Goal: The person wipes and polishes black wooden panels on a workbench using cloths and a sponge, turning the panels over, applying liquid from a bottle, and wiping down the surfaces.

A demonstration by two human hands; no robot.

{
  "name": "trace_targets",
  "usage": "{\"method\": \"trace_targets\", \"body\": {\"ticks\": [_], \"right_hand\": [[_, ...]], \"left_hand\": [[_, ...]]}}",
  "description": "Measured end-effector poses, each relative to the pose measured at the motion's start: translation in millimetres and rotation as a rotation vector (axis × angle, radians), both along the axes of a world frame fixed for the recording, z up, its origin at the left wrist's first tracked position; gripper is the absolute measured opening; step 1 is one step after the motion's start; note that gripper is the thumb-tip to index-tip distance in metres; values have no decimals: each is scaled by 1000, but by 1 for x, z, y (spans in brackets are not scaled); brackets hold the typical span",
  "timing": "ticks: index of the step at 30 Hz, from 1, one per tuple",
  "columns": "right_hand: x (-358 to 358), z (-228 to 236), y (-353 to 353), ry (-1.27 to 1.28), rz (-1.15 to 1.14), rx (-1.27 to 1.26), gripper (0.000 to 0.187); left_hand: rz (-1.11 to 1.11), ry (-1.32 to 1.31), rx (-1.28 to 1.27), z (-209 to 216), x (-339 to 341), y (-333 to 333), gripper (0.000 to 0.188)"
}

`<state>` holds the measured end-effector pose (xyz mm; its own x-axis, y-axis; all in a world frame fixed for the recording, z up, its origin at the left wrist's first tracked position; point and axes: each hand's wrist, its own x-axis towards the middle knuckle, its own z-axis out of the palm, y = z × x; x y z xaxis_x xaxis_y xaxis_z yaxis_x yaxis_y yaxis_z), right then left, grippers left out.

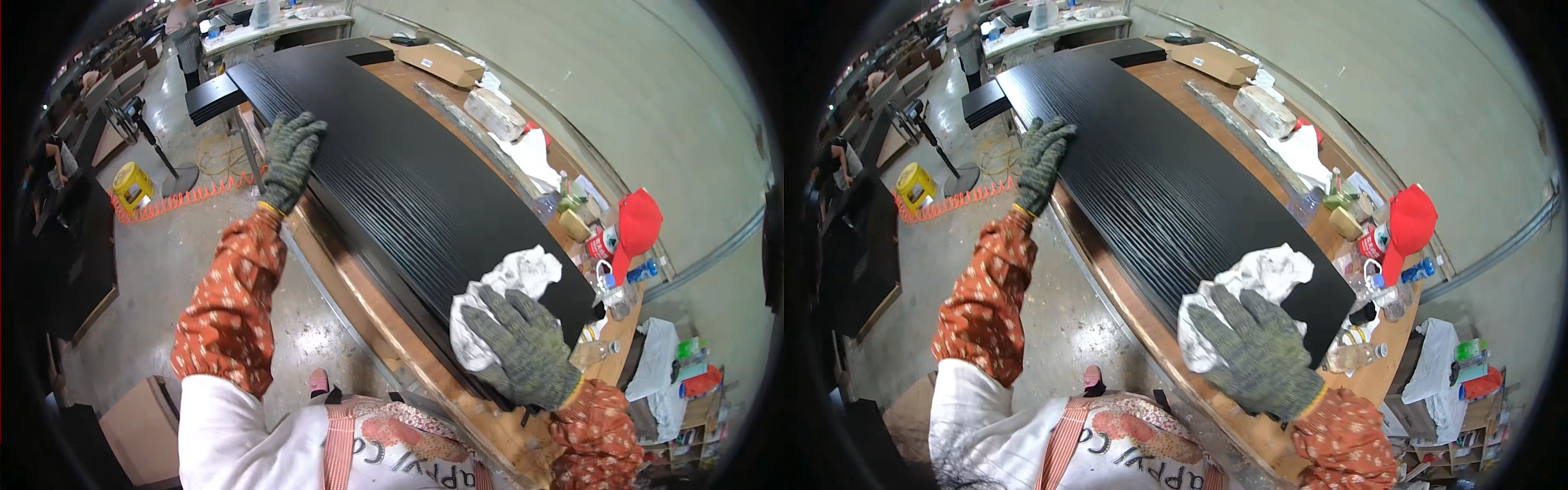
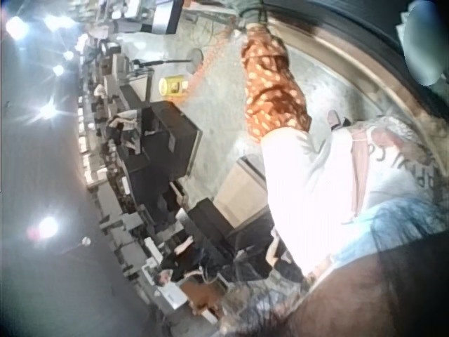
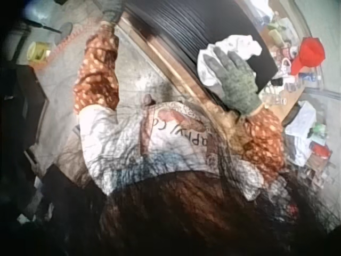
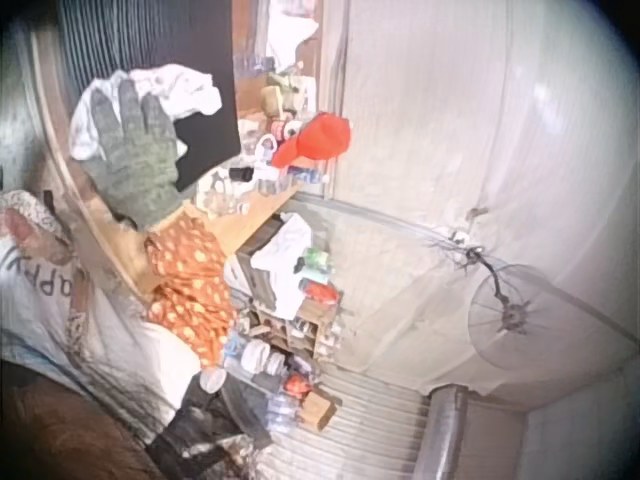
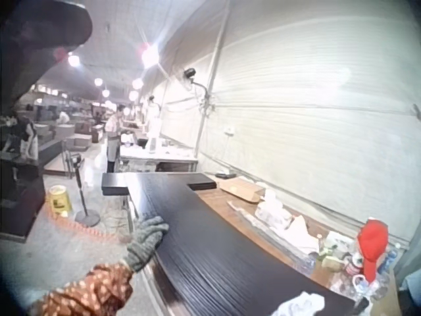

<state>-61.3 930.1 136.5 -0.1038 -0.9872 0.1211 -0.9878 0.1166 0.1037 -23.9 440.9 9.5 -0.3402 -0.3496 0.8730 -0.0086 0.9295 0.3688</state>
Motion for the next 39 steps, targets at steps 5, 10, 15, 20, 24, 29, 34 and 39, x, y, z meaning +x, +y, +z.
{"method": "trace_targets", "body": {"ticks": [5, 10, 15, 20, 24, 29, 34, 39], "right_hand": [[-13, 19, -90, 59, 204, 30, 69], [-21, 11, -237, 87, 215, -140, 58], [-3, 11, -168, 8, 215, -89, 60], [36, 15, 46, -52, -109, 107, 59], [63, 17, 105, 20, -307, 201, 58], [23, 6, 0, 72, -39, 80, 60], [0, -13, -83, -64, 127, -183, 60], [38, -21, 32, 214, -164, 24, 57]], "left_hand": [[-12, 101, 96, 29, -11, 40, 23], [-52, 261, 111, 31, -23, 52, 20], [39, 242, 27, 25, -10, 35, 19], [65, 207, -32, 26, -7, 25, 20], [-16, 258, -46, 28, -13, 32, 25], [-21, 110, -174, 25, -11, 36, 30], [-90, 75, -85, 22, -12, 28, 33], [96, -26, -171, 14, -1, 10, 34]]}}
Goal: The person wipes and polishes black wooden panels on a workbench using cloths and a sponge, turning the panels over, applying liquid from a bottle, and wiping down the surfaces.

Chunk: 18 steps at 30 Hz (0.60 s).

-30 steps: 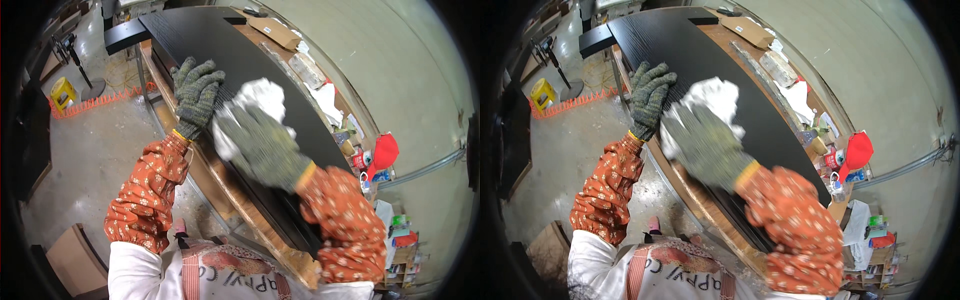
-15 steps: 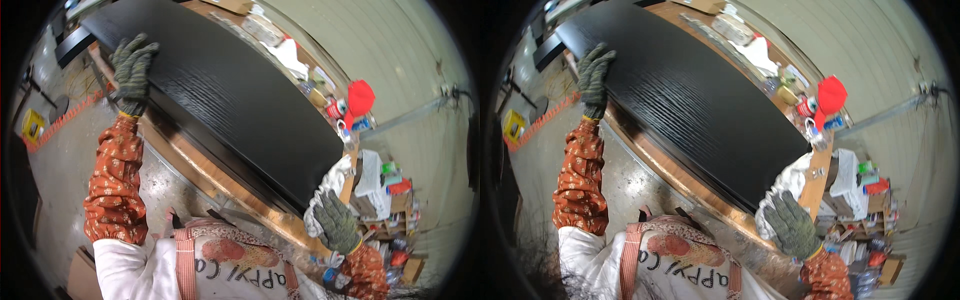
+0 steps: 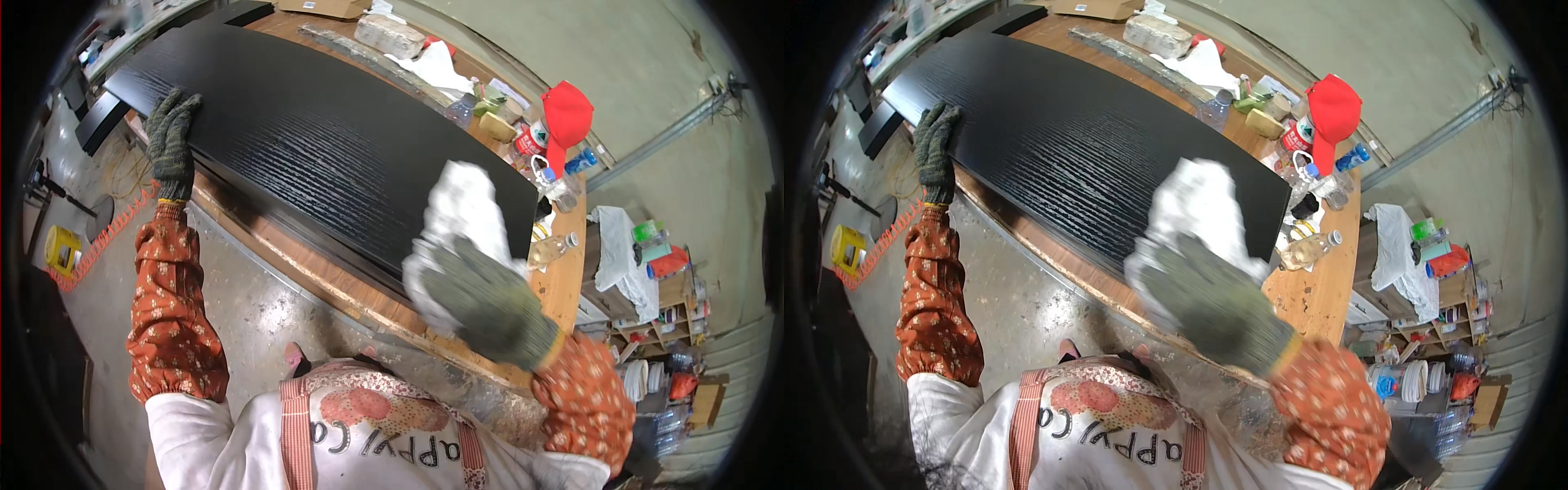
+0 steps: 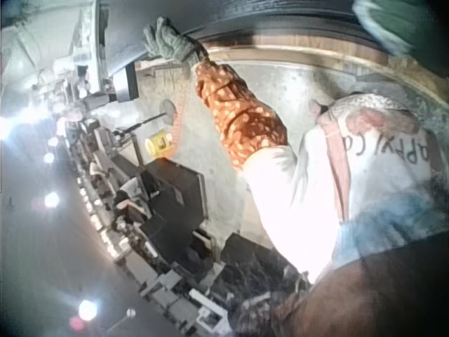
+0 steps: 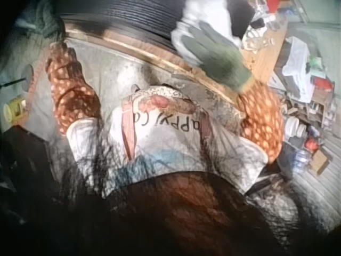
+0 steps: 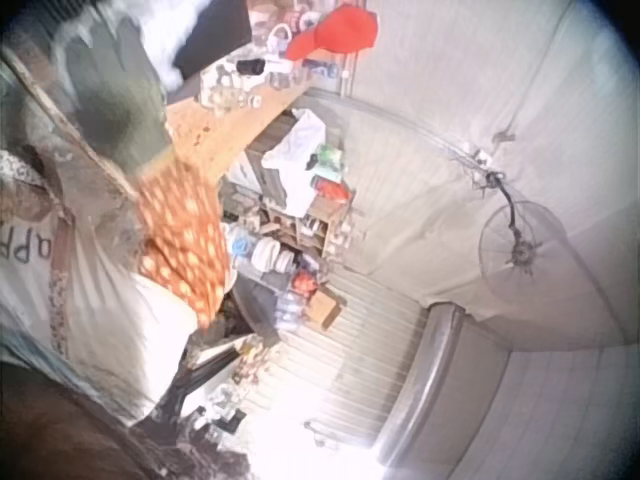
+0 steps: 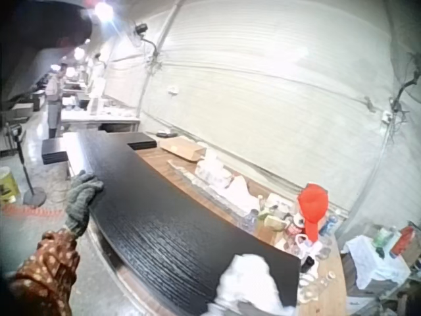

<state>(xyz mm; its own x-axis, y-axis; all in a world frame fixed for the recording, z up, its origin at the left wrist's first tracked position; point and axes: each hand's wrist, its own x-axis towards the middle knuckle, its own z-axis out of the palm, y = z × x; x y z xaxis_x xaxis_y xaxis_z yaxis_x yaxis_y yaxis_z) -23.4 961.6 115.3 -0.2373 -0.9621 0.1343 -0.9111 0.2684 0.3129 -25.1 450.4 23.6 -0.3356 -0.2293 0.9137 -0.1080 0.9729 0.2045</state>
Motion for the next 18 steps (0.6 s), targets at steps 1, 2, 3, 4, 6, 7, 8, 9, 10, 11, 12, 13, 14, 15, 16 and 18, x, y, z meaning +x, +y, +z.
{"method": "trace_targets", "body": {"ticks": [1, 2, 3, 4, 6, 7, 8, 9, 10, 11, 12, 13, 14, 15, 16, 18], "right_hand": [[6, 17, 18, -145, -60, 121, 64], [14, 22, 51, -239, -112, 53, 66], [20, 27, 63, -342, -155, -21, 69], [19, 28, 65, -344, -144, -29, 69], [18, 36, 55, -332, -136, -1, 70], [7, 39, 35, -330, -78, 25, 68], [3, 30, 14, -149, -37, 58, 75], [7, 32, 3, -171, -64, -47, 67], [-2, 37, -21, -255, -15, -41, 60], [-18, 1, -46, -123, 91, -125, 61], [-20, -6, -64, -58, 172, -212, 64], [-18, -6, -72, -45, 155, -181, 63], [-18, -5, -76, -34, 138, -152, 62], [-20, -3, -66, -27, 127, -148, 62], [-9, 6, -48, -91, 67, -165, 60], [6, 18, -18, -206, -55, -114, 56]], "left_hand": [[-29, -16, 21, -2, 11, -3, 34], [-30, -7, 22, 0, 5, -2, 34], [-36, -14, 6, 1, 1, 0, 33], [-38, -23, -13, 3, 1, 1, 32], [-91, 9, 17, 2, 0, 4, 32], [-85, 0, 12, 0, 0, 4, 32], [-80, -4, 10, 0, 2, 4, 31], [-209, 34, 15, 4, -24, 16, 31], [-240, 48, 4, -1, -33, 17, 31], [-279, 84, 171, -10, -21, 4, 31], [-351, 139, 351, -14, -22, 0, 32], [-303, 98, 282, -16, -20, -7, 32], [-252, 57, 211, -14, -16, -12, 31], [-206, 40, 158, -13, -17, -4, 31], [-205, 51, 158, -11, -17, -7, 31], [-354, 102, 372, -19, 0, -27, 31]]}}
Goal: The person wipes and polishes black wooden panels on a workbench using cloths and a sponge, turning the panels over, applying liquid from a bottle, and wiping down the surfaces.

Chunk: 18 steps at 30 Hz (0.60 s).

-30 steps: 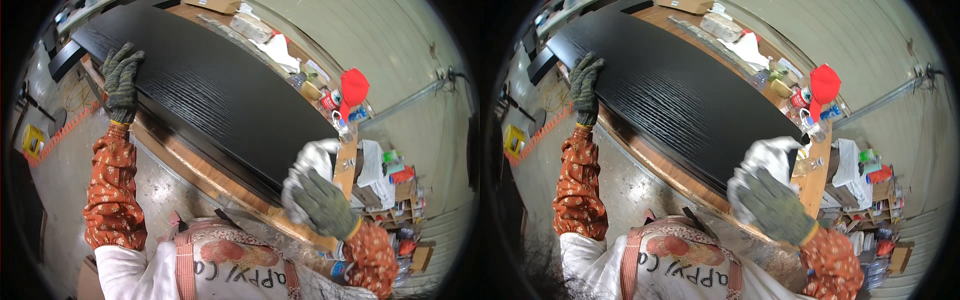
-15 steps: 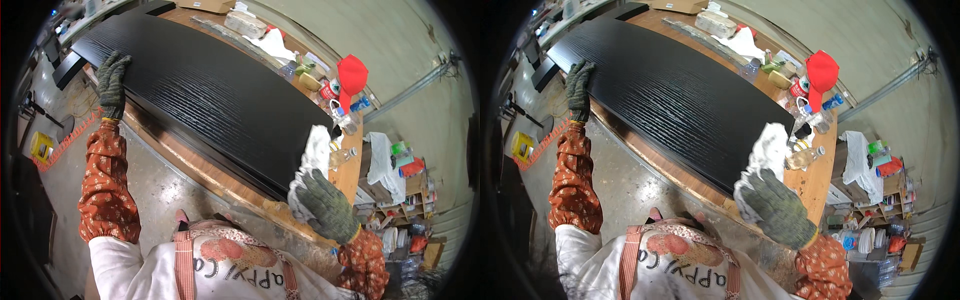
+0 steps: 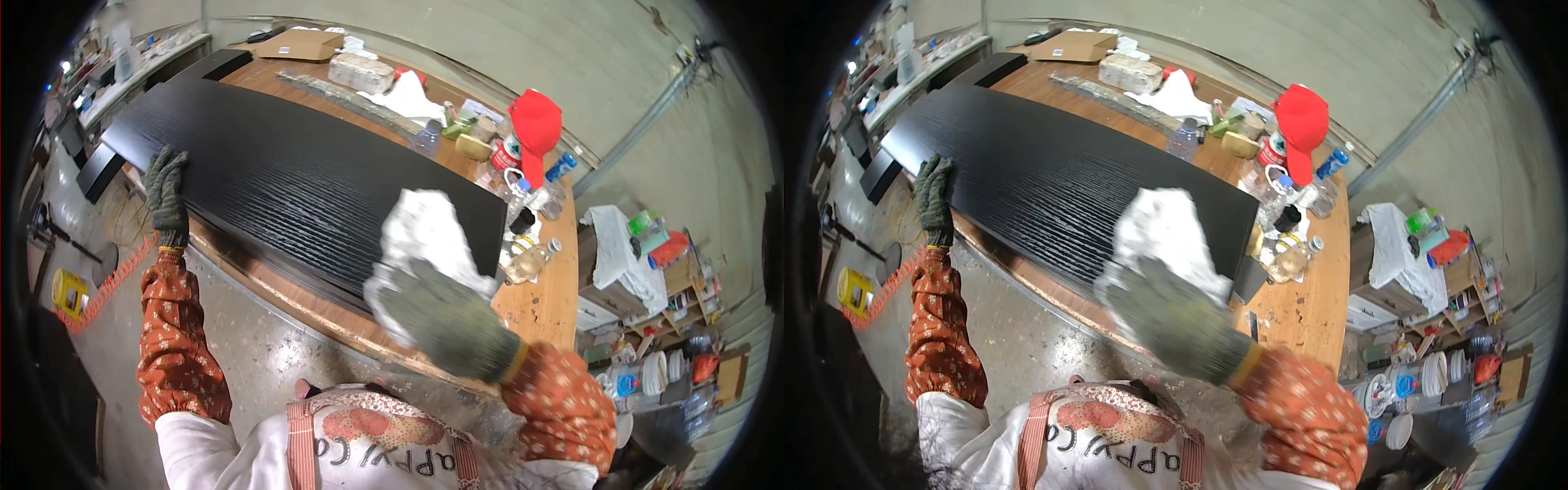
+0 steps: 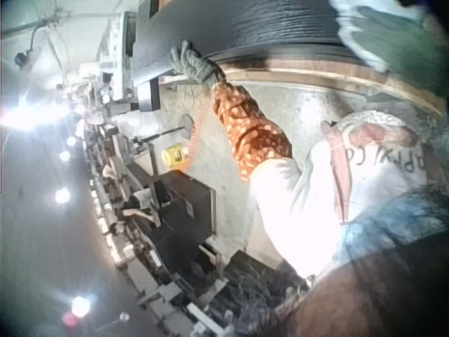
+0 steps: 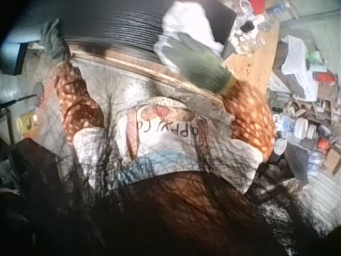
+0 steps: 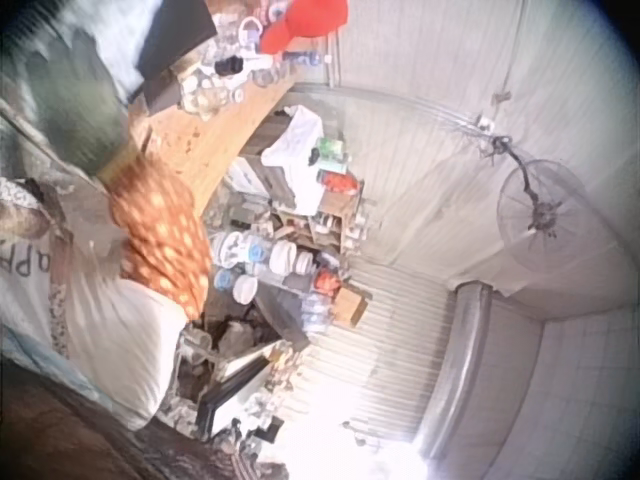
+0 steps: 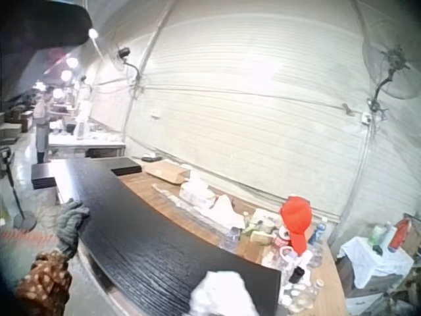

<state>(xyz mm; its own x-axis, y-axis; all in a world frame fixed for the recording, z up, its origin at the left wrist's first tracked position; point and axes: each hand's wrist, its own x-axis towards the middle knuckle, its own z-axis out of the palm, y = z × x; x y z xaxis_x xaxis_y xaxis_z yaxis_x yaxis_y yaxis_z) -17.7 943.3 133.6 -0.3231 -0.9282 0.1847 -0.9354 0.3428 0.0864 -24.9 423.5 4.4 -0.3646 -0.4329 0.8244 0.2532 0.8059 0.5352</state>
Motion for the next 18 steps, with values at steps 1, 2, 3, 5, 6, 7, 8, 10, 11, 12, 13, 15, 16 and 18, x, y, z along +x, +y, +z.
{"method": "trace_targets", "body": {"ticks": [1, 2, 3, 5, 6, 7, 8, 10, 11, 12, 13, 15, 16, 18], "right_hand": [[8, 1, 23, 14, -53, 2, 50], [4, -13, 54, 148, -31, 10, 48], [-1, -14, 85, 198, -16, 162, 51], [-5, -5, 122, -143, -60, -122, 50], [14, 20, 145, -57, -214, -104, 52], [7, 14, 154, -399, -289, -426, 53], [-1, 7, 162, -742, -361, -747, 54], [-25, 11, 130, -573, -393, -655, 52], [-33, -2, 126, -582, -321, -633, 52], [-45, -20, 113, -407, -369, -517, 53], [-49, -24, 101, -239, -328, -382, 54], [-61, -12, 81, -84, -323, -225, 53], [-83, -11, 84, -187, -311, -299, 48], [-112, -4, 80, -295, -421, -376, 40]], "left_hand": [[-172, 62, 234, -1, 3, -2, 30], [-66, -1, 53, 4, 6, 3, 28], [-91, 14, 46, 12, 4, 17, 27], [-7, -27, -65, 21, 5, 26, 26], [-3, -42, -139, 21, -36, 45, 26], [13, -35, -197, 17, -37, 32, 25], [17, -24, -195, 10, -33, 21, 25], [161, -90, -140, 9, -4, 7, 25], [207, -98, -220, 8, -6, 10, 24], [109, -73, -222, 6, 2, 4, 24], [146, -35, -242, 5, 0, 6, 25], [-42, 86, -78, -1, -7, 7, 26], [-269, 172, 103, -1, -14, 9, 27], [177, -20, -223, 13, -20, 27, 27]]}}
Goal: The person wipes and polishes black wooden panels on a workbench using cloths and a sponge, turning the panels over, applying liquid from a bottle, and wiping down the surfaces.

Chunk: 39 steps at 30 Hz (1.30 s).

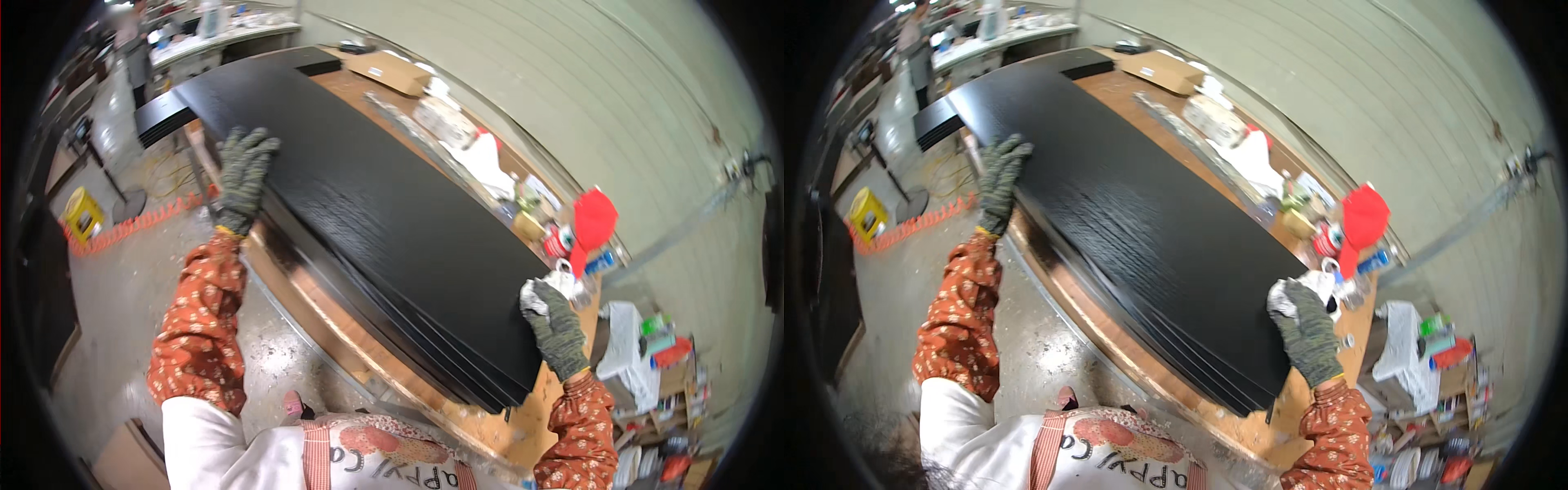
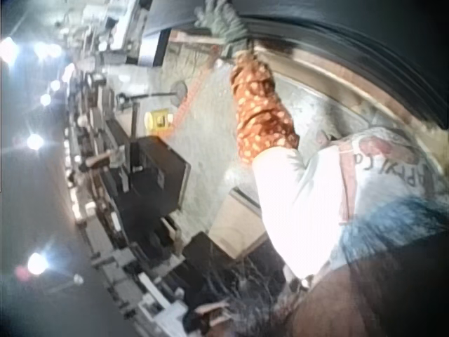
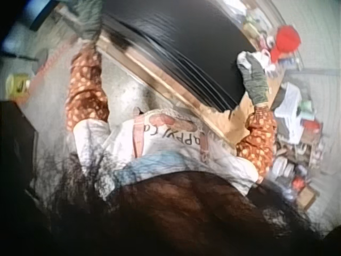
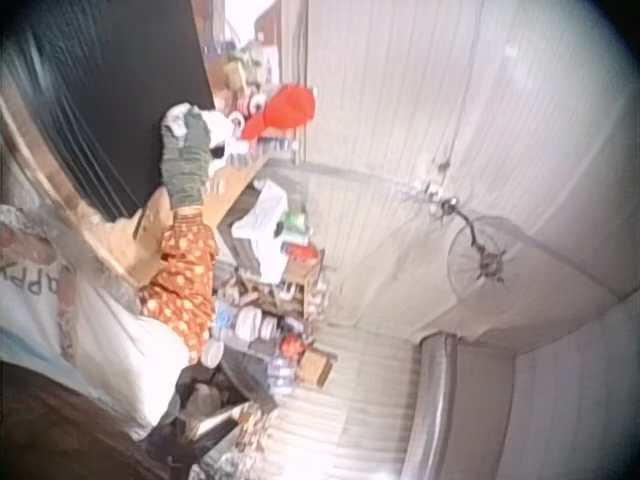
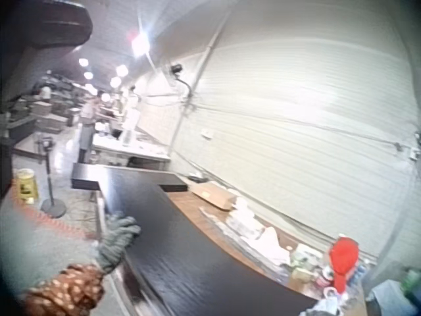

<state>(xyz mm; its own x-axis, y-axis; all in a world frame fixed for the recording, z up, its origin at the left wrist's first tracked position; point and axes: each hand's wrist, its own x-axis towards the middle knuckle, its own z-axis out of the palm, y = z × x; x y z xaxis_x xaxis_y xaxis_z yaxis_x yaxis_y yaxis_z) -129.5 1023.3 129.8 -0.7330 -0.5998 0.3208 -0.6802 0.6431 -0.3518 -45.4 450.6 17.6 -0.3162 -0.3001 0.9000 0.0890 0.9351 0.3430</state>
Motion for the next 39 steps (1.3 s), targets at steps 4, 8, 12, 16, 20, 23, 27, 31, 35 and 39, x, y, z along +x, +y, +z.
{"method": "trace_targets", "body": {"ticks": [4, 8, 12, 16, 20, 23, 27, 31, 35, 39], "right_hand": [[1, 6, -54, 101, 408, 100, 43], [22, 22, -165, 261, 782, 250, 58], [34, 20, -286, 438, 923, 298, 62], [14, 15, -334, 498, 934, 195, 60], [-25, -6, -266, 458, 911, 221, 64], [-25, -13, -207, 369, 778, 299, 60], [-6, -6, -173, 303, 613, 306, 52], [-3, -11, -168, 295, 459, 389, 52], [-1, -24, -152, 312, 352, 448, 54], [19, -40, -155, 297, 117, 487, 55]], "left_hand": [[4, 180, 89, 11, 5, 17, 21], [73, 176, 68, 9, -2, 21, 20], [110, 210, 46, 22, 2, 48, 20], [-51, 74, 2, 29, 7, 55, 25], [-219, -118, -192, 23, 10, 24, 26], [-136, -68, -153, 21, 14, -57, 24], [148, -136, -3, 59, 21, -155, 30], [488, -574, 9, 102, 12, -223, 56], [265, -1062, -154, 132, -10, -267, 46], [22, -904, -862, 90, -17, -332, 40]]}}
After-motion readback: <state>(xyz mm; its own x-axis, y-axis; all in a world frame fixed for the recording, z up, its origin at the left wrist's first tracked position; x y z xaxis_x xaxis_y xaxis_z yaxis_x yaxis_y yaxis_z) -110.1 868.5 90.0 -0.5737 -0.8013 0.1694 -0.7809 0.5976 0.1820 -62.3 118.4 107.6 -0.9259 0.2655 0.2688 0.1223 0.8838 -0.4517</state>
